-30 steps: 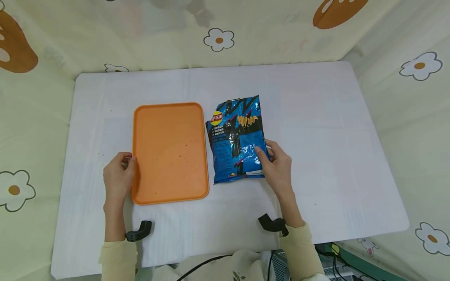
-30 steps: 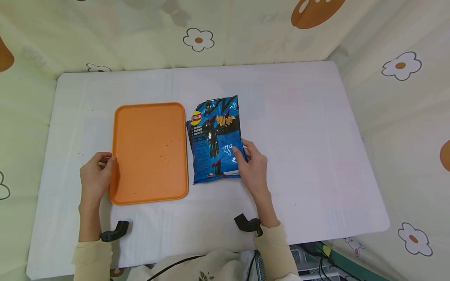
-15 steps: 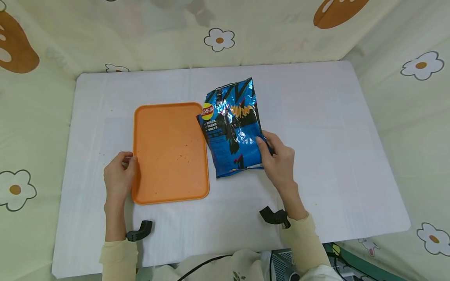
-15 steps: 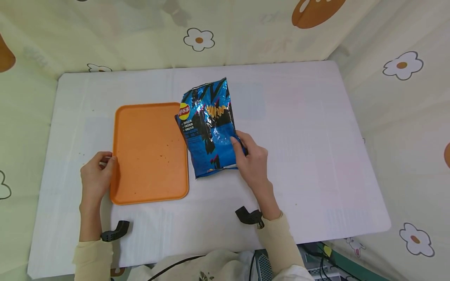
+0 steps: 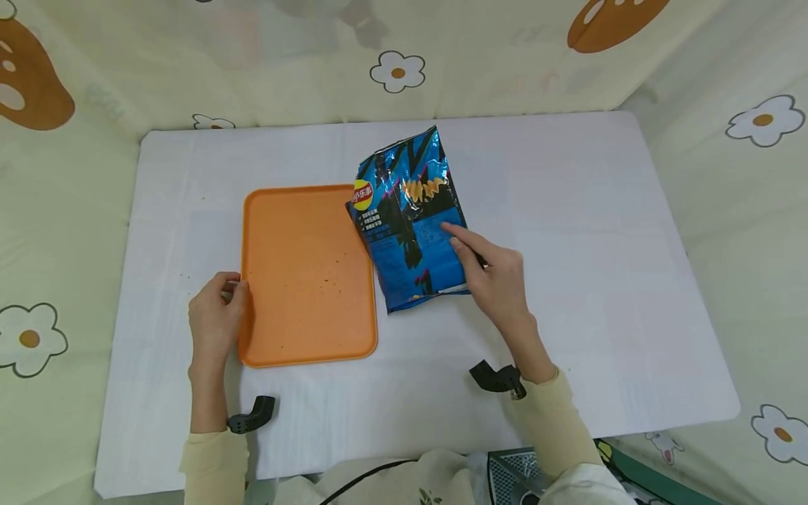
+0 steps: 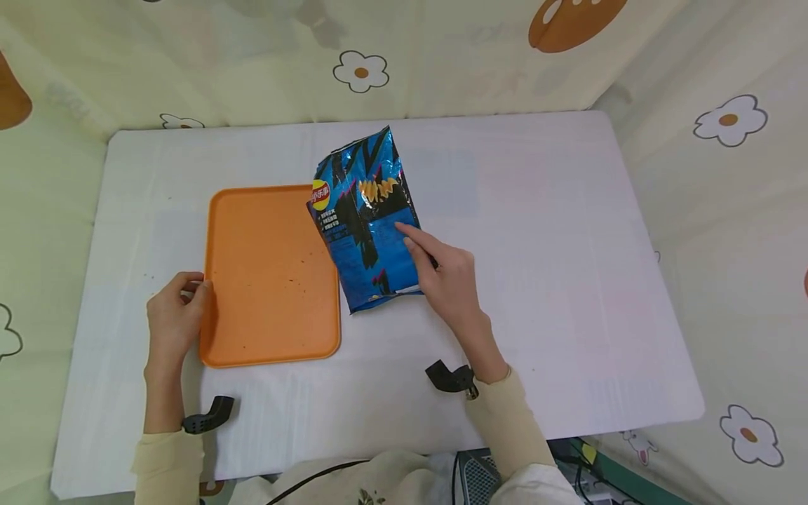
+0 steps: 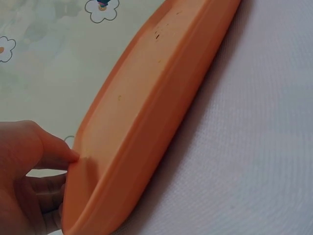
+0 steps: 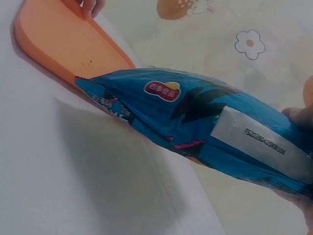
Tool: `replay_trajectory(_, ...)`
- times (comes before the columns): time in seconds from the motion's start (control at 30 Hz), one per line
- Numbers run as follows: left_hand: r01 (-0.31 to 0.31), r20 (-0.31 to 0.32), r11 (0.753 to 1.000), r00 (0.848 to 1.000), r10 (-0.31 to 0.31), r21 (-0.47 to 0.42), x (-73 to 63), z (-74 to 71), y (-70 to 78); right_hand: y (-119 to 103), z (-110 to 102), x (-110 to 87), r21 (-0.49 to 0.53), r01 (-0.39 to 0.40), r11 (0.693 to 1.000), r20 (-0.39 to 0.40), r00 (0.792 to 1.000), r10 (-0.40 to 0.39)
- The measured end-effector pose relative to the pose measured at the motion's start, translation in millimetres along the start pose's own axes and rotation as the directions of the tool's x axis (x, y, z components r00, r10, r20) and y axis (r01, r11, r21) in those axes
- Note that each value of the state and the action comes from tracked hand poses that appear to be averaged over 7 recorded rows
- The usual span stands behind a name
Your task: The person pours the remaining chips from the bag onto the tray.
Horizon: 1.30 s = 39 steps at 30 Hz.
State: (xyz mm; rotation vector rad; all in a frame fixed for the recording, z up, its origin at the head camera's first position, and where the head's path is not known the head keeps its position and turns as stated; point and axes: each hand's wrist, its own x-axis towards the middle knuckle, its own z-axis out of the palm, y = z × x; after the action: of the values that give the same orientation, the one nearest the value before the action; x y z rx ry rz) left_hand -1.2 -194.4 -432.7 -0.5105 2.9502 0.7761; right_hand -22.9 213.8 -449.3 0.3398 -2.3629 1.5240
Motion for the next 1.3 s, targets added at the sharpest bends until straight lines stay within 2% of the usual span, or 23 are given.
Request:
replay_trajectory(0.13,0.000,0.000,1.000,1.000,0.000,-0.002,-0.1,-0.5,0.2,-1,-1,4.8,0.035,-0.029,0.999,0.096,0.995,0.026)
replay_trajectory(0.23,-0.006,-0.003,1.000,1.000,0.006,-0.005,-0.5,-0.2,0.3,-2,-2,9.0,0.060,-0.015,0.998,0.138,0.990,0.006)
replay_trajectory(0.47,-0.015,-0.010,1.000,1.000,0.015,-0.013,-0.7,1.0,0.8,-4,-4,20.4,0.037,0.110,0.993,0.151,0.982,-0.115)
replay_trajectory(0.63,-0.020,-0.014,1.000,1.000,0.020,-0.018,-1.1,0.4,1.5,-7,-5,28.1,0.007,0.208,0.978,0.171,0.964,-0.206)
replay_trajectory(0.77,-0.034,-0.024,0.999,0.999,0.033,-0.024,-0.8,-0.1,-0.1,-13,-6,35.3,-0.018,0.291,0.956,0.215,0.935,-0.281)
replay_trajectory(0.97,-0.052,-0.036,0.998,0.998,0.050,-0.043,-0.2,0.2,-2.5,-28,-11,46.9,-0.063,0.411,0.910,0.304,0.876,-0.374)
replay_trajectory(1.3,-0.050,-0.030,0.997,0.998,0.048,-0.050,-0.2,1.4,-0.8,-48,-13,58.2,-0.100,0.499,0.861,0.456,0.792,-0.406)
